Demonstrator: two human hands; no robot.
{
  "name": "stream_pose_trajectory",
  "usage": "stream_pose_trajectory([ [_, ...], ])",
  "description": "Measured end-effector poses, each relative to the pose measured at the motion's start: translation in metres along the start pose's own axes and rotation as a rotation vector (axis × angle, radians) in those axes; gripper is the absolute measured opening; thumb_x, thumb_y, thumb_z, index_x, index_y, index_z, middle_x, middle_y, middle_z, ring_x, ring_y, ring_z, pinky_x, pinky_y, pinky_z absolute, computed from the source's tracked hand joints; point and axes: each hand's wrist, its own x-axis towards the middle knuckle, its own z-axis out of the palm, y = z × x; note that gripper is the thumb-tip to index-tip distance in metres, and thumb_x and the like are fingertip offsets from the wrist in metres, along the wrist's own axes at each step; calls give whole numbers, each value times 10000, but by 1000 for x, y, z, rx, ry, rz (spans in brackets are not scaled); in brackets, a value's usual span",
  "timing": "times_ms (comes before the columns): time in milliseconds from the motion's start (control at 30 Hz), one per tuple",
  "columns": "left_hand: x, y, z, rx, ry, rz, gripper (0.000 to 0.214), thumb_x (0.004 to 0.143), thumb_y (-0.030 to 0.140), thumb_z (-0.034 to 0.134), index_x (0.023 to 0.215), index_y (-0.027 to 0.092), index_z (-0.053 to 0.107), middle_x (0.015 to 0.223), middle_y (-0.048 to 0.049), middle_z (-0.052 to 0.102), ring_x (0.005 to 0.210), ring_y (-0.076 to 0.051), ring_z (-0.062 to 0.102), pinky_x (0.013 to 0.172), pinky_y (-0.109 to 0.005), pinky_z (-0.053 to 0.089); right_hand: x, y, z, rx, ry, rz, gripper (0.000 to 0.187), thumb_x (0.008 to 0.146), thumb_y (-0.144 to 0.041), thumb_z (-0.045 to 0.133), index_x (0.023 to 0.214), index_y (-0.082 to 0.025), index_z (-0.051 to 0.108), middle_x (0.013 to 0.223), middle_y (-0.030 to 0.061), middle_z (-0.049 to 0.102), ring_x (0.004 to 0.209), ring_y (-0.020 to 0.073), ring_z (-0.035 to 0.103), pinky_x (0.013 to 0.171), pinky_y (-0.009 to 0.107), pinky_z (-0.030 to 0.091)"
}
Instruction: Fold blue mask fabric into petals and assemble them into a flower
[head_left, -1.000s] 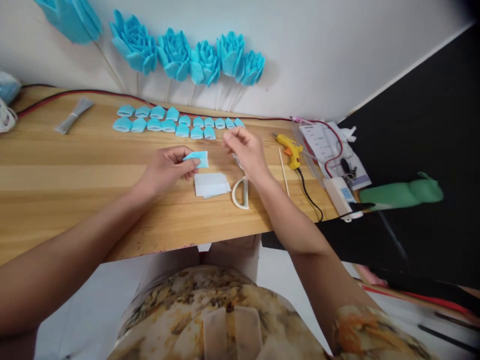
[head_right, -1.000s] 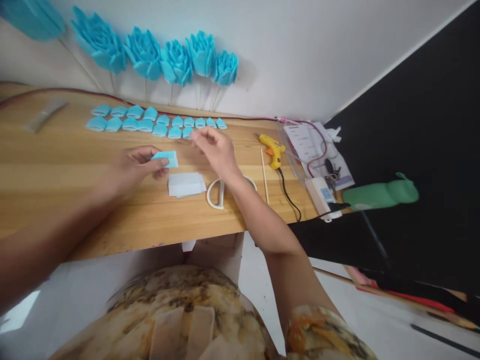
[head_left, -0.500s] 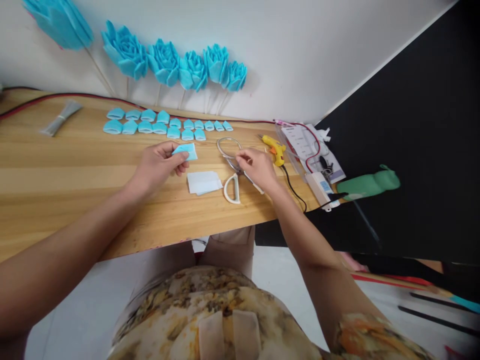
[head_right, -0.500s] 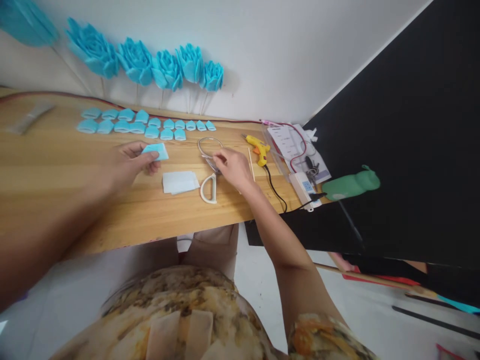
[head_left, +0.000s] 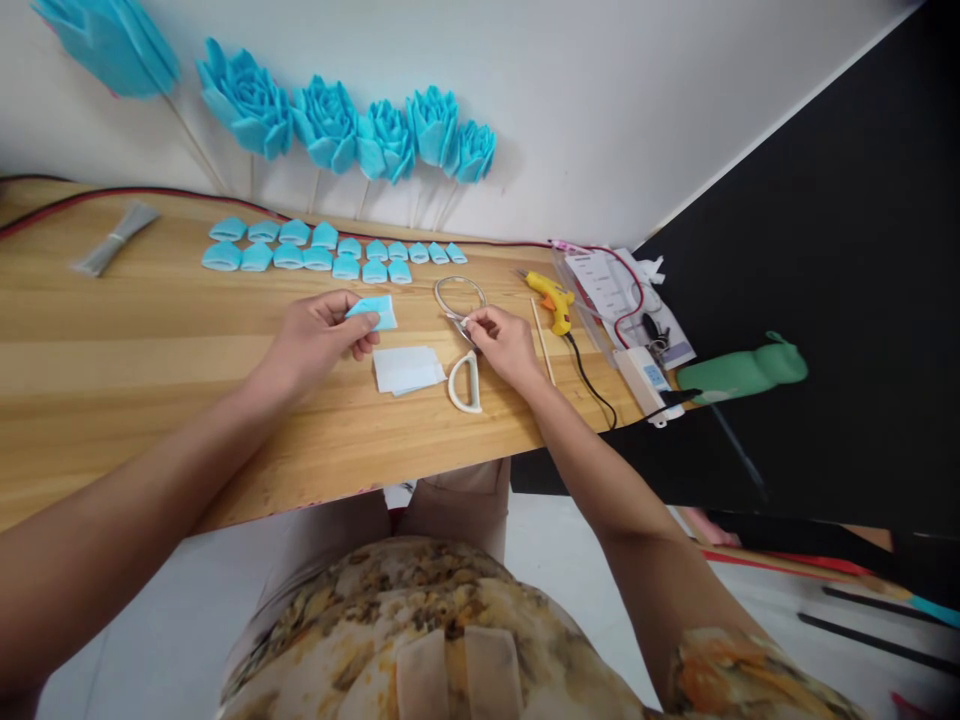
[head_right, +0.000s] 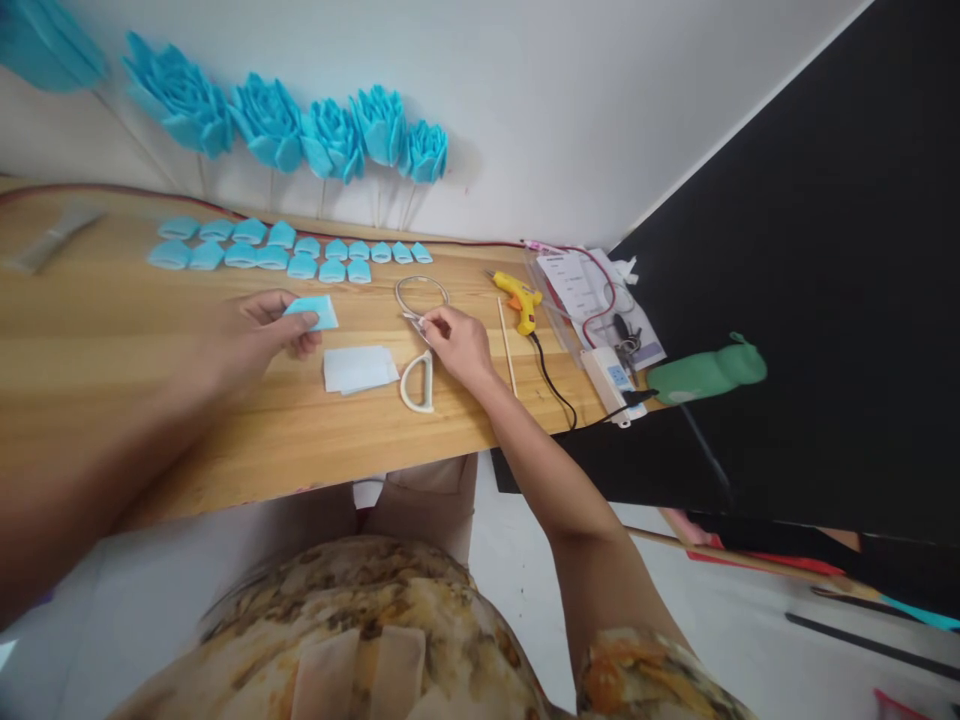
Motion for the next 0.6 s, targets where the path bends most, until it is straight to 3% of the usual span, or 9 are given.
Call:
stream_pose_trajectory([
  [233,-3,1,2,-22,-25,-24,176,752,271,700,629,175,619,599,3,638,529,-94,546,548,-218,454,-1,-1,-3,178,11,107,163,914,-344,517,914,-201,594,818,12,735,676,135,636,652,265,477],
  [300,-3,0,3,-59,-35,-48,179,740,289,714,642,171,621,599,3,638,526,-95,551,539,-216,451,-4,-7,-4,166,21,81,164,929,-348,517,936,-206,597,845,16,743,679,134,638,662,272,480],
  [433,-3,-2,4,-115,-72,-118,182,731,290,716,646,171,607,591,6,634,512,-87,548,536,-208,449,-7,-34,-4,-2,72,-189,183,954,-352,540,917,-225,666,904,32,742,747,153,628,748,316,480],
  [600,-4,2,4,-104,-108,-160,176,740,292,692,656,175,591,599,5,633,513,-86,551,544,-210,460,10,-69,2,-39,72,-566,202,982,-306,504,965,-248,697,890,42,724,861,198,640,825,378,481],
])
